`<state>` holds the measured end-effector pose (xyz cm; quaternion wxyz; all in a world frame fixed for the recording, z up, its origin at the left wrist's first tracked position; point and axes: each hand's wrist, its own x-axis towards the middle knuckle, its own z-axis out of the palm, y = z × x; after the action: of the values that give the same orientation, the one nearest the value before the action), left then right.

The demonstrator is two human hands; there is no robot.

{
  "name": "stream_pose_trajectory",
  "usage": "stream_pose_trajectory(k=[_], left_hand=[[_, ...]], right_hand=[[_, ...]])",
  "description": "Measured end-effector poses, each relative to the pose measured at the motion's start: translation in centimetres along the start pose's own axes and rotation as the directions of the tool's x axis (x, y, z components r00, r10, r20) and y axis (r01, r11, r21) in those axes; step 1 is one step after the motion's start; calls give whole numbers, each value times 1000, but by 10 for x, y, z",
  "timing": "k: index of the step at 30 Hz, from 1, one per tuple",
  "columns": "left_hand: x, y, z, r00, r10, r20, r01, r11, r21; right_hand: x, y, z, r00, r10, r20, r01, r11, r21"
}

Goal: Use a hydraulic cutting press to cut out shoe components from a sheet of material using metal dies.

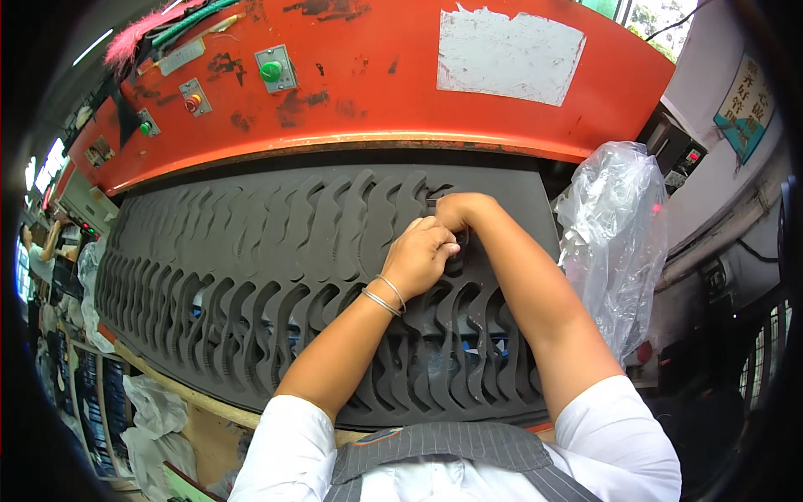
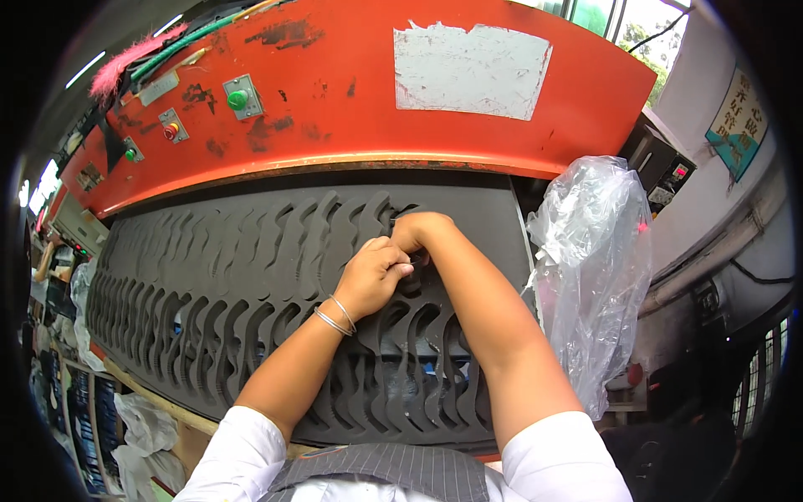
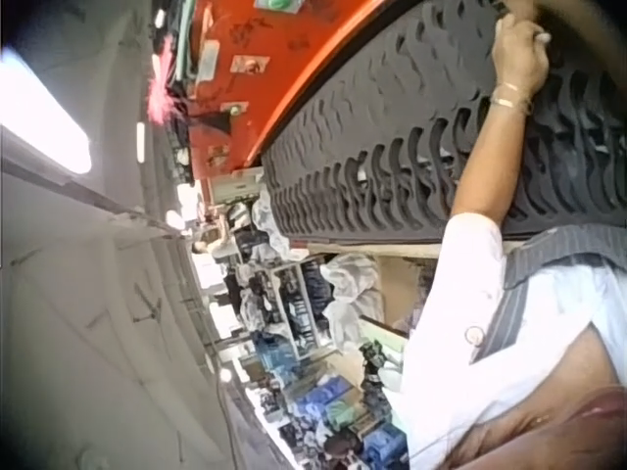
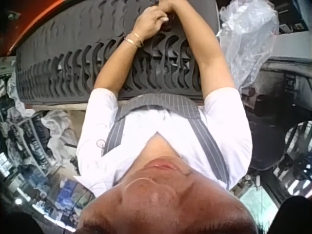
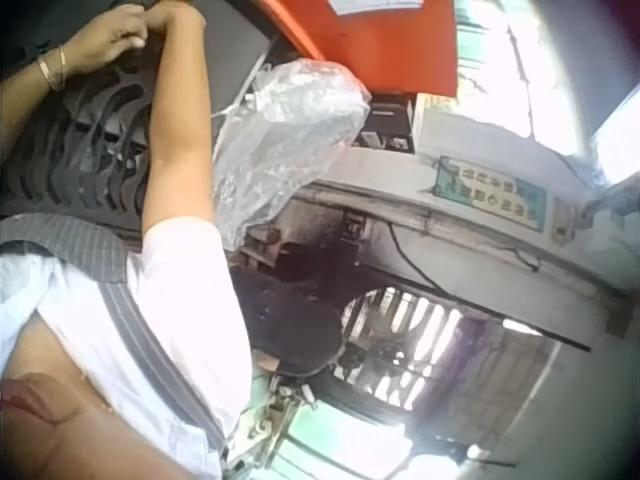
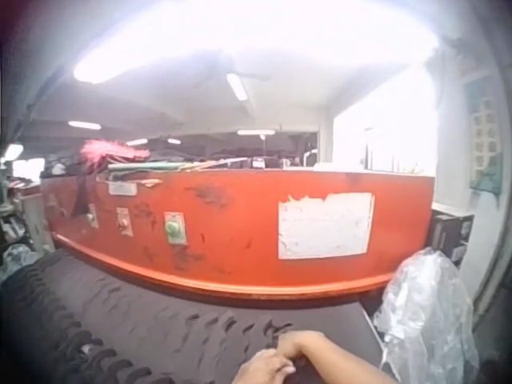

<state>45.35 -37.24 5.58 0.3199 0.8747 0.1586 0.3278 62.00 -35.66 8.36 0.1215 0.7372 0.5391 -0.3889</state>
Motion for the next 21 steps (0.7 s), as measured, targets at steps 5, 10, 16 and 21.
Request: stream_pose_trajectory(k=[5,10,16,21], left_hand=[[4,9,28,958,-33,-284,6,996,-92],[-34,-18,44,988,148,-50,-126,943,309],[36,1,19,881,-357,309,178,857,484],[33,-54,37,995,4,98,-61,807,587]], right_hand=[[0,44,13,912,-301,-280,394,833,389],[-64,54,17,787,-138,-602,614,279,739],[-105,67,25,714,-202,-671,660,514,547],[-51,67,75,671,-180,-719,344,935,88]])
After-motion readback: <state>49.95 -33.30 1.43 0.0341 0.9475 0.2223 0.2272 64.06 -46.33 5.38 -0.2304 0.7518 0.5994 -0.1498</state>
